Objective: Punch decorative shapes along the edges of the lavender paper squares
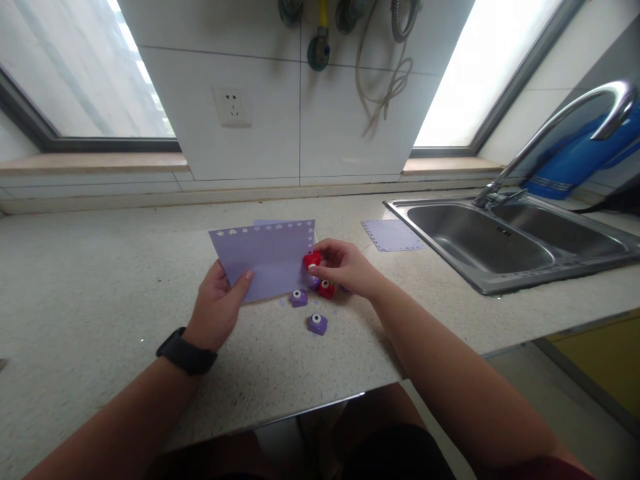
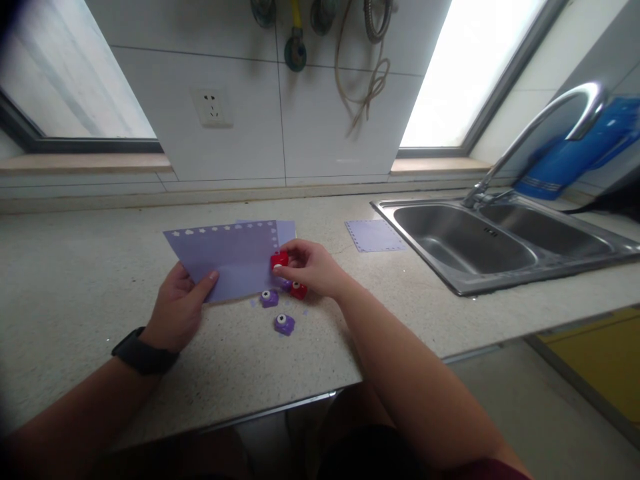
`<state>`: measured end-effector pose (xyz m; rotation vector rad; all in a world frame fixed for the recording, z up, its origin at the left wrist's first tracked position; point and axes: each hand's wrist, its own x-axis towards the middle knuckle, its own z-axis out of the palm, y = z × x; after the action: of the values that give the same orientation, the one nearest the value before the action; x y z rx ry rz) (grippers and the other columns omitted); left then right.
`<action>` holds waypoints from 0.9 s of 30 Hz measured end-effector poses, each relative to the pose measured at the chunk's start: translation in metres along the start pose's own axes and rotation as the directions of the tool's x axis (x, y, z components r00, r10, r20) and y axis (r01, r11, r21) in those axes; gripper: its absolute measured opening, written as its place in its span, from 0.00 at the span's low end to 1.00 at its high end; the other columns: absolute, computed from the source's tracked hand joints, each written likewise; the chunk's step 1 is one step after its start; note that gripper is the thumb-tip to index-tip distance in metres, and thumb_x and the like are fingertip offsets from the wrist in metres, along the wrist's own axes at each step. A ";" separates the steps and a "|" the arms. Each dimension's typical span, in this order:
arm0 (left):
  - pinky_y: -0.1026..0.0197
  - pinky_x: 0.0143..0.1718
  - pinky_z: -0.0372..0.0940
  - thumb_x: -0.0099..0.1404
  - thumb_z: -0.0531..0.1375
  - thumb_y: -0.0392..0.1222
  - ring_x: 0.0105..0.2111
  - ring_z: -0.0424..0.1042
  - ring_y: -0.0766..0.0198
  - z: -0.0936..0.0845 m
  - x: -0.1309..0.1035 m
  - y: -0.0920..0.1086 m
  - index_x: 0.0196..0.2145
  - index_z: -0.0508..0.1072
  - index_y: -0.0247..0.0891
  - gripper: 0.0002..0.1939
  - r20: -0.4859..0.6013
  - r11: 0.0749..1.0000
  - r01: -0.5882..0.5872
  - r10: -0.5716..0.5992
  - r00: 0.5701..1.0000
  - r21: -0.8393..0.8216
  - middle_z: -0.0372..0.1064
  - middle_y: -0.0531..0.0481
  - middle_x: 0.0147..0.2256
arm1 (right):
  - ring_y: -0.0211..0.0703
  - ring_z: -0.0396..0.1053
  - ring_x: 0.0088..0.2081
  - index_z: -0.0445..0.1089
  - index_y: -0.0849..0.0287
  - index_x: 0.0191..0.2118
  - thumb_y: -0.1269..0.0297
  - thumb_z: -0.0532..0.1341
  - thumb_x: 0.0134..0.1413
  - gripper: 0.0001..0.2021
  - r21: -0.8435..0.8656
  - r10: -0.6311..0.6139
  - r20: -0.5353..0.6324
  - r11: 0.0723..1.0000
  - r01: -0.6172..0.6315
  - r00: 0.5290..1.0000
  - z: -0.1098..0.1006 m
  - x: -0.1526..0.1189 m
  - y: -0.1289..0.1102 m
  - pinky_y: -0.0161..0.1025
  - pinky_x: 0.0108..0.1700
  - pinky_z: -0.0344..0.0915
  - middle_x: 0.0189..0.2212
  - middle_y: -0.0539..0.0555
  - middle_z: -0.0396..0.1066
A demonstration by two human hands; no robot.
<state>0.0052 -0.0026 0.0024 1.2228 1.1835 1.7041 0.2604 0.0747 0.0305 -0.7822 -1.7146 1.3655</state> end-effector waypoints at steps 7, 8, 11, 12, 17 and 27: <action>0.41 0.58 0.69 0.56 0.75 0.51 0.49 0.79 0.48 -0.001 -0.001 0.000 0.48 0.77 0.37 0.27 0.014 0.999 0.052 -0.051 0.999 -0.013 0.80 0.40 0.50 | 0.36 0.68 0.30 0.75 0.57 0.45 0.58 0.75 0.47 0.20 -0.055 -0.044 0.033 0.997 0.045 0.999 0.000 -0.002 -0.001 0.39 0.35 0.68 0.31 0.49 0.73; 0.42 0.59 0.69 0.56 0.76 0.51 0.49 0.79 0.48 -0.001 -0.001 -0.001 0.48 0.77 0.37 0.26 0.023 0.998 0.058 -0.058 0.998 -0.018 0.80 0.40 0.50 | 0.37 0.68 0.31 0.75 0.58 0.45 0.59 0.75 0.47 0.20 -0.064 -0.056 0.035 0.996 0.059 0.998 0.000 -0.002 -0.001 0.39 0.35 0.68 0.32 0.49 0.73; 0.42 0.60 0.68 0.55 0.76 0.48 0.51 0.79 0.48 -0.003 0.000 -0.003 0.47 0.77 0.38 0.25 0.037 0.997 0.071 -0.070 0.997 -0.039 0.80 0.41 0.50 | 0.37 0.68 0.32 0.76 0.59 0.45 0.60 0.75 0.47 0.19 -0.105 -0.109 0.022 0.988 0.111 0.994 0.000 -0.002 -0.002 0.39 0.37 0.67 0.33 0.51 0.74; 0.42 0.61 0.67 0.55 0.77 0.48 0.51 0.78 0.49 -0.003 0.000 -0.004 0.47 0.78 0.38 0.25 0.035 0.996 0.073 -0.071 0.997 -0.046 0.81 0.41 0.50 | 0.38 0.68 0.33 0.76 0.59 0.45 0.60 0.75 0.47 0.19 -0.122 -0.127 0.017 0.984 0.128 0.992 0.000 -0.003 -0.003 0.39 0.37 0.67 0.34 0.51 0.74; 0.42 0.62 0.66 0.54 0.77 0.45 0.49 0.79 0.50 -0.005 0.001 -0.008 0.47 0.78 0.36 0.25 0.032 0.988 0.126 -0.123 0.992 -0.089 0.81 0.41 0.49 | 0.38 0.68 0.33 0.77 0.58 0.44 0.64 0.74 0.47 0.17 -0.194 -0.223 0.015 0.956 0.222 0.975 -0.001 -0.005 -0.002 0.40 0.38 0.66 0.35 0.52 0.75; 0.50 0.60 0.67 0.56 0.77 0.43 0.48 0.78 0.55 -0.009 0.003 -0.013 0.48 0.81 0.38 0.23 0.088 0.984 0.151 -0.143 0.986 -0.090 0.81 0.43 0.49 | 0.40 0.70 0.37 0.77 0.57 0.46 0.65 0.74 0.47 0.18 -0.249 -0.332 0.064 0.908 0.337 0.941 -0.003 -0.004 0.005 0.39 0.40 0.68 0.38 0.53 0.75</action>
<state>-0.0039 0.0014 -0.0102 1.1077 1.1017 1.5695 0.2652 0.0736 0.0251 -0.5764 -1.9618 0.9327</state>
